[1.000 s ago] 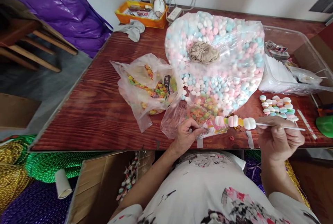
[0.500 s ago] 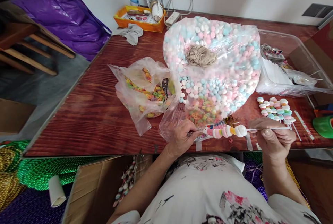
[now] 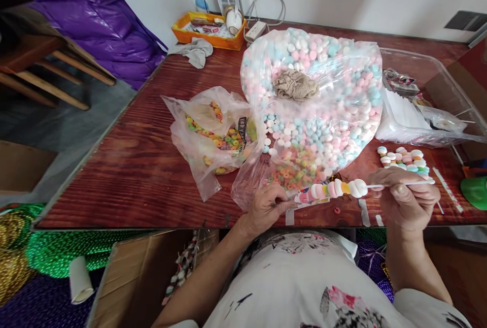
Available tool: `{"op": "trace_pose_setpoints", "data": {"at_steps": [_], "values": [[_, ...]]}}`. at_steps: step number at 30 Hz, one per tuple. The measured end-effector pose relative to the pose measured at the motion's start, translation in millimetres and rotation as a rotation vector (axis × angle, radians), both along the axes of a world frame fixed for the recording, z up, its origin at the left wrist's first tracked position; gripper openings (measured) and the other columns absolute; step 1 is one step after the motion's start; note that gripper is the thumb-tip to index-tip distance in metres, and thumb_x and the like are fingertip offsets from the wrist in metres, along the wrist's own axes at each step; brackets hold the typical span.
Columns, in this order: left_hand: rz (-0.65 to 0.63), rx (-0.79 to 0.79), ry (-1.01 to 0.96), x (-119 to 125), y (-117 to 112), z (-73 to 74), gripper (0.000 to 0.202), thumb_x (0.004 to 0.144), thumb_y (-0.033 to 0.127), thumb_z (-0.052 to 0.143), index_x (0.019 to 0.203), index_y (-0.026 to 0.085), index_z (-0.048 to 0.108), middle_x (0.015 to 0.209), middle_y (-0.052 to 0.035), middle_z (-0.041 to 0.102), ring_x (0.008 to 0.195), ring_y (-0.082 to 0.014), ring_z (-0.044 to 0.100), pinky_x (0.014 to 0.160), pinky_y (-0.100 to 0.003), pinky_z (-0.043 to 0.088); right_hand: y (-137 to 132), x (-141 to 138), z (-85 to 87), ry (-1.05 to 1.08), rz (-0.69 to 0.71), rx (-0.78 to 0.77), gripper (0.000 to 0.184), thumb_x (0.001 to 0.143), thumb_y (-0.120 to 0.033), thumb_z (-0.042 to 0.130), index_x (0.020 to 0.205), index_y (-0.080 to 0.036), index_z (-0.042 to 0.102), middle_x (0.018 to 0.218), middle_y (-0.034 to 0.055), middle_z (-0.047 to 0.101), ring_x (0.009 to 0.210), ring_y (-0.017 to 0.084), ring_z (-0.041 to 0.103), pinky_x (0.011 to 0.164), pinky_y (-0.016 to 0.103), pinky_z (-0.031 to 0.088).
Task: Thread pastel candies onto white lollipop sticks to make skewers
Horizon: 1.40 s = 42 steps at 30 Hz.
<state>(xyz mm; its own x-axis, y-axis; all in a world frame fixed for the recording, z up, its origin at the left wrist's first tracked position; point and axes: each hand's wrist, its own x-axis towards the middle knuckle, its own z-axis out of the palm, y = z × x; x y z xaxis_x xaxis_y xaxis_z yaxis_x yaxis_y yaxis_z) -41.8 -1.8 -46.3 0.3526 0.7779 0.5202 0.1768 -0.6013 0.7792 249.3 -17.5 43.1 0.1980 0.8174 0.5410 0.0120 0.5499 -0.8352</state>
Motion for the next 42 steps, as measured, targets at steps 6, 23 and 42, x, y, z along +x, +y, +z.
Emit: {"op": "trace_pose_setpoints", "data": {"at_steps": [6,23,42], "values": [[-0.021,-0.325,-0.095,4,-3,4.1,0.027,0.080,0.029,0.079,0.070,0.017,0.056,0.064,0.0030,0.057,0.060,-0.0098,0.053,0.058,-0.023,0.043,-1,-7,-4.2,0.042,-0.087,0.080,0.010,0.082,-0.027,0.069,0.077,-0.021,0.076,0.061,0.0021,0.064,0.058,0.021,0.064,0.061,0.042,0.056],[-0.048,0.085,0.025,4,4,3.0,0.021,0.087,0.024,0.072,0.075,0.019,0.055,0.068,0.0012,0.060,0.064,-0.0121,0.054,0.062,-0.026,0.045,4,0,0.6,-0.046,0.159,-0.110,0.012,0.085,-0.027,0.070,0.084,-0.018,0.079,0.067,0.0059,0.071,0.060,0.022,0.066,0.059,0.039,0.054],[-0.037,0.050,-0.006,-10,4,3.2,0.017,0.090,0.028,0.067,0.080,0.019,0.056,0.071,0.0002,0.059,0.067,-0.0130,0.054,0.064,-0.027,0.044,18,-34,-14.8,0.126,0.309,-0.266,0.015,0.089,-0.029,0.067,0.085,-0.019,0.078,0.071,0.0043,0.072,0.053,0.015,0.062,0.048,0.028,0.050]]}}
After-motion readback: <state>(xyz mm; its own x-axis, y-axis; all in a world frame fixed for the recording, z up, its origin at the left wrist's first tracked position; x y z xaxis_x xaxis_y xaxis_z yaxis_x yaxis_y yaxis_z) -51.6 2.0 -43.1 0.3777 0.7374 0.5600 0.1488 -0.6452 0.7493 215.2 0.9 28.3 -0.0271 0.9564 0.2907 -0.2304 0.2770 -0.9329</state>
